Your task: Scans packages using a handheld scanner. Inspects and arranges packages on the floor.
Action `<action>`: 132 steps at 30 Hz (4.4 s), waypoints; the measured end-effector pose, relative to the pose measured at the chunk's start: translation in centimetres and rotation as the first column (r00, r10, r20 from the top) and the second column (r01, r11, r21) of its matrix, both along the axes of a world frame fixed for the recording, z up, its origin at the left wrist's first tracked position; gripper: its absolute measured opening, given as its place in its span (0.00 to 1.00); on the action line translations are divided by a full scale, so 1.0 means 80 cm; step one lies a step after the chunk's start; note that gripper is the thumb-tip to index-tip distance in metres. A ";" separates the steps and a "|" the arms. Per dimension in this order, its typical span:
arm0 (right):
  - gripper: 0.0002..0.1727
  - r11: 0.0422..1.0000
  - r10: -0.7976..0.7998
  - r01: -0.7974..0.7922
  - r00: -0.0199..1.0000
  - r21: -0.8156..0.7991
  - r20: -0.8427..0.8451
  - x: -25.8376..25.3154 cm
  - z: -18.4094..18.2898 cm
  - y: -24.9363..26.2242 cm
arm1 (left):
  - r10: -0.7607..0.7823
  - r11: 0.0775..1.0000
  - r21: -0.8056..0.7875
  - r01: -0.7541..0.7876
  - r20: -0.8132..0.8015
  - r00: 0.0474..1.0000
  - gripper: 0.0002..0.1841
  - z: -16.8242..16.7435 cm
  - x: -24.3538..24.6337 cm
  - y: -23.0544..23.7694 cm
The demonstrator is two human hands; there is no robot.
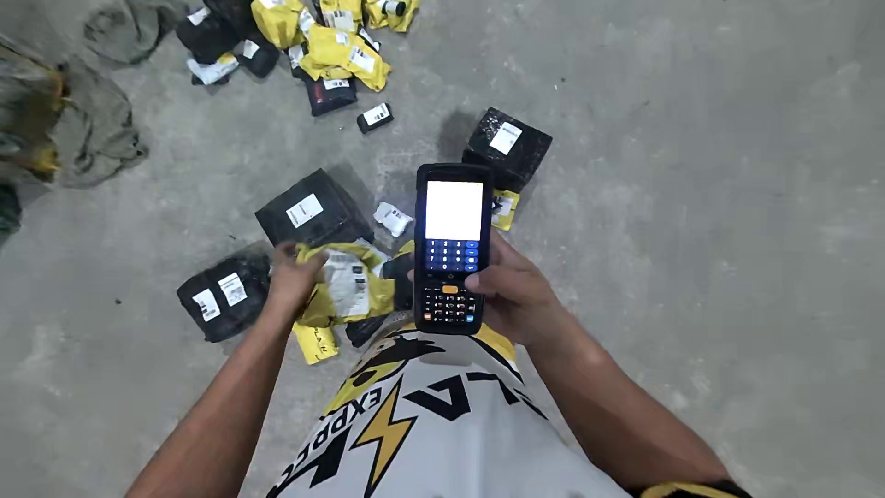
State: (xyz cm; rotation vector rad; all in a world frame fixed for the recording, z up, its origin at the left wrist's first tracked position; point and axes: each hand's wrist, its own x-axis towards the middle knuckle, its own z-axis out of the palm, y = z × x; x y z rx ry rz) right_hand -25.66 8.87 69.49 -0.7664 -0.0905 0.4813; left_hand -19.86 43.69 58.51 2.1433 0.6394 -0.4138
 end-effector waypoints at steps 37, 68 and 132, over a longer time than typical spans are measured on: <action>0.33 0.999 0.007 -0.007 1.000 0.047 -0.002 -0.188 0.041 -0.198 | -0.053 0.723 -0.614 0.317 0.407 0.912 0.14 0.128 -0.099 -0.321; 0.33 0.989 0.119 -0.125 0.990 0.076 0.071 -0.199 0.052 -0.171 | -0.064 0.695 -0.642 0.323 0.393 0.917 0.16 0.136 -0.109 -0.338; 0.27 0.963 -0.144 0.140 0.990 -0.232 -0.002 -0.192 0.023 -0.190 | -0.380 0.924 -0.023 0.382 0.060 0.923 0.16 0.028 -0.134 -0.224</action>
